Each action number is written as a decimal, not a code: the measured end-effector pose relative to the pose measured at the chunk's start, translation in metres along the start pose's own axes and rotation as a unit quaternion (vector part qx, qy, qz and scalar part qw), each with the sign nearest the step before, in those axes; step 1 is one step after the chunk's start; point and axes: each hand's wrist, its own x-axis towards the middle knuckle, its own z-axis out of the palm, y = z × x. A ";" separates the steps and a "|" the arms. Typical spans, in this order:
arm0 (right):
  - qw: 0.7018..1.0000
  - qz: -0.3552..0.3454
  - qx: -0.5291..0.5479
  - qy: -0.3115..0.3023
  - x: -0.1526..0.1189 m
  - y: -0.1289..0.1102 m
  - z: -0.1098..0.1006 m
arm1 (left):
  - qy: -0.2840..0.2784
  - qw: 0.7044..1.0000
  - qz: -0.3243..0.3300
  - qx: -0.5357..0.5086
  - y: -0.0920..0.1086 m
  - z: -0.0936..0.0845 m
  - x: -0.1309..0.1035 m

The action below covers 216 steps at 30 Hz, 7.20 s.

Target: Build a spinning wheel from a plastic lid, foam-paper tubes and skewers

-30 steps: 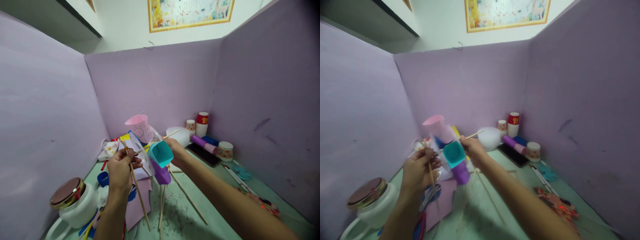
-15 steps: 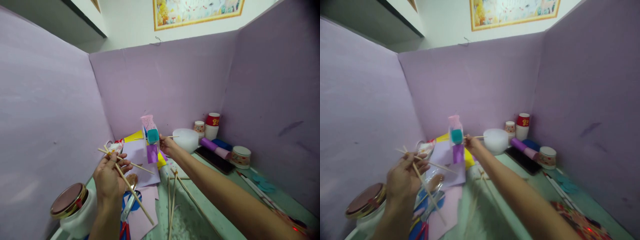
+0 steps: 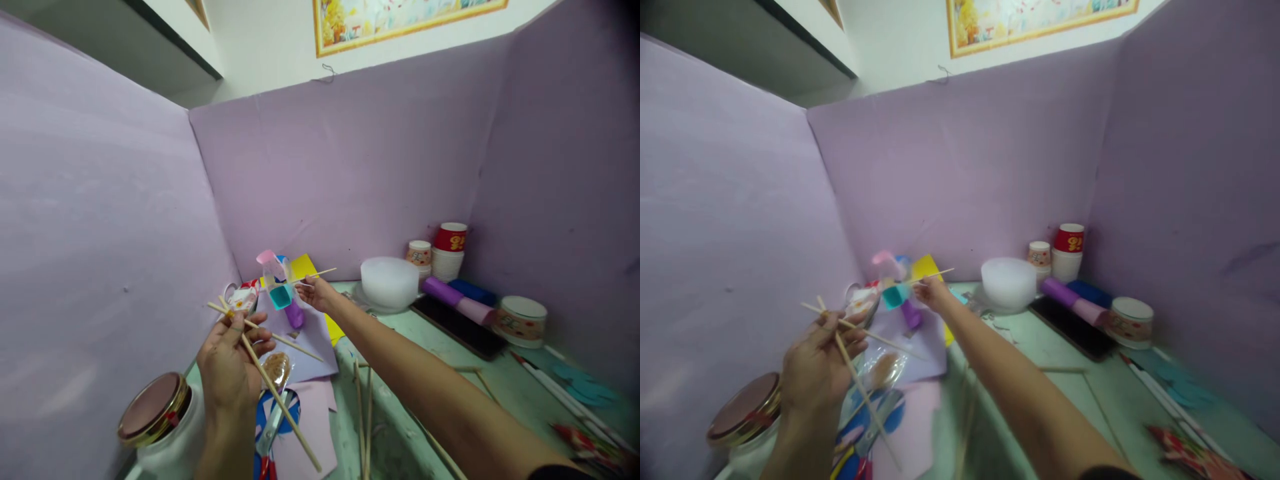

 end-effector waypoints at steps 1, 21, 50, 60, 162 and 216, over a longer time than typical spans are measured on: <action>1.000 0.012 -0.003 0.004 -0.001 -0.001 0.001 | 0.001 1.000 0.000 0.000 -0.001 0.001 0.000; 0.985 -0.081 -0.134 -0.076 -0.162 -0.047 -0.010 | -0.178 0.978 -0.083 0.071 -0.030 0.023 -0.035; 0.977 -0.212 -0.017 -0.005 -0.319 0.004 -0.094 | -0.367 0.797 0.205 0.433 -0.057 0.044 -0.147; 0.979 -0.192 0.034 0.060 -0.305 0.022 -0.119 | -0.456 0.664 0.420 0.418 -0.096 0.042 -0.130; 0.961 -0.255 -0.076 0.078 -0.311 0.009 -0.120 | -0.336 0.794 0.144 0.486 -0.095 0.042 -0.154; 0.952 -0.285 -0.014 0.111 -0.311 0.014 -0.080 | -0.320 0.774 0.337 0.430 -0.050 0.038 -0.156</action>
